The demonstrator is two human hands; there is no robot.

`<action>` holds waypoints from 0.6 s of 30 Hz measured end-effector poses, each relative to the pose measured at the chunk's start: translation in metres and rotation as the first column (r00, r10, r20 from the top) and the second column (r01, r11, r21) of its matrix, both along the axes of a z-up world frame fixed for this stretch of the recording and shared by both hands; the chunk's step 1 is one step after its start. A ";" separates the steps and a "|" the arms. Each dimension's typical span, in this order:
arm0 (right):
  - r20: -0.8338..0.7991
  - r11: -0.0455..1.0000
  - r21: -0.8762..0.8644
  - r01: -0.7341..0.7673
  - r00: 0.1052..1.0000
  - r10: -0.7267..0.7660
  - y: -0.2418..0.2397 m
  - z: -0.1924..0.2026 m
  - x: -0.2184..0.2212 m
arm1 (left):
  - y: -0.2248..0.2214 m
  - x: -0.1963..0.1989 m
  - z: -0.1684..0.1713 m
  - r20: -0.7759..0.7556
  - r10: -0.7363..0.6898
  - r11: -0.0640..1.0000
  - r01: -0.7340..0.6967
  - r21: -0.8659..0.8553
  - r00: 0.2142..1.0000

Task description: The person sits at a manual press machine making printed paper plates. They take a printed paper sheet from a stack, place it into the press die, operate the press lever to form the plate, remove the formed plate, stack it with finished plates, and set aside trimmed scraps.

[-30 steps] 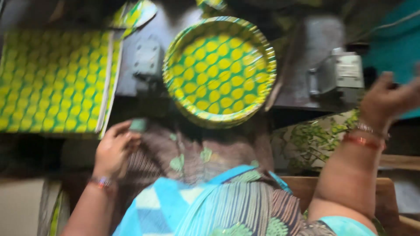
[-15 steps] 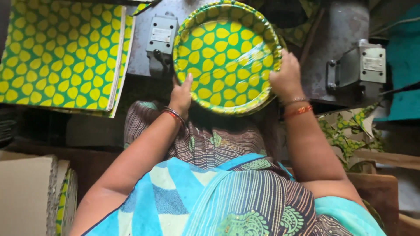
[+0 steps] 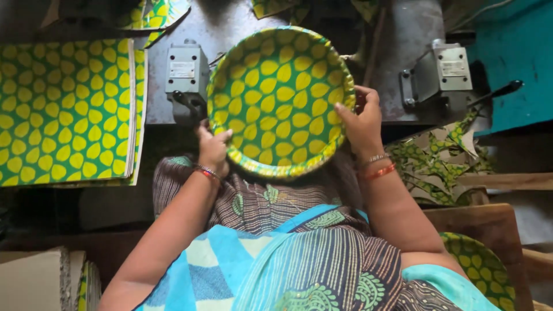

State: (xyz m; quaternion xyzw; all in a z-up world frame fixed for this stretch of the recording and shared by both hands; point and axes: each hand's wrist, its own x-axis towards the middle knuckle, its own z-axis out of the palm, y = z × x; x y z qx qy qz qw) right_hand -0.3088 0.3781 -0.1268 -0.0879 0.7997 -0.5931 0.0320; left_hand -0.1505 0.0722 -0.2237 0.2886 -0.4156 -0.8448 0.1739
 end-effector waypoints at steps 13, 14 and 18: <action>-0.084 0.481 -0.788 -0.384 0.842 0.533 0.064 0.140 0.069 | -0.011 0.025 0.101 -0.226 -0.341 0.940 0.331 -0.082 0.913; -0.105 0.449 -0.746 -0.491 0.754 0.649 0.070 0.149 0.077 | -0.004 0.024 0.116 -0.264 -0.332 0.942 0.302 -0.148 0.906; -0.258 0.686 -0.323 -0.652 0.758 0.599 0.093 0.168 0.101 | 0.016 0.025 0.162 -0.319 -0.375 0.926 0.332 -0.182 0.871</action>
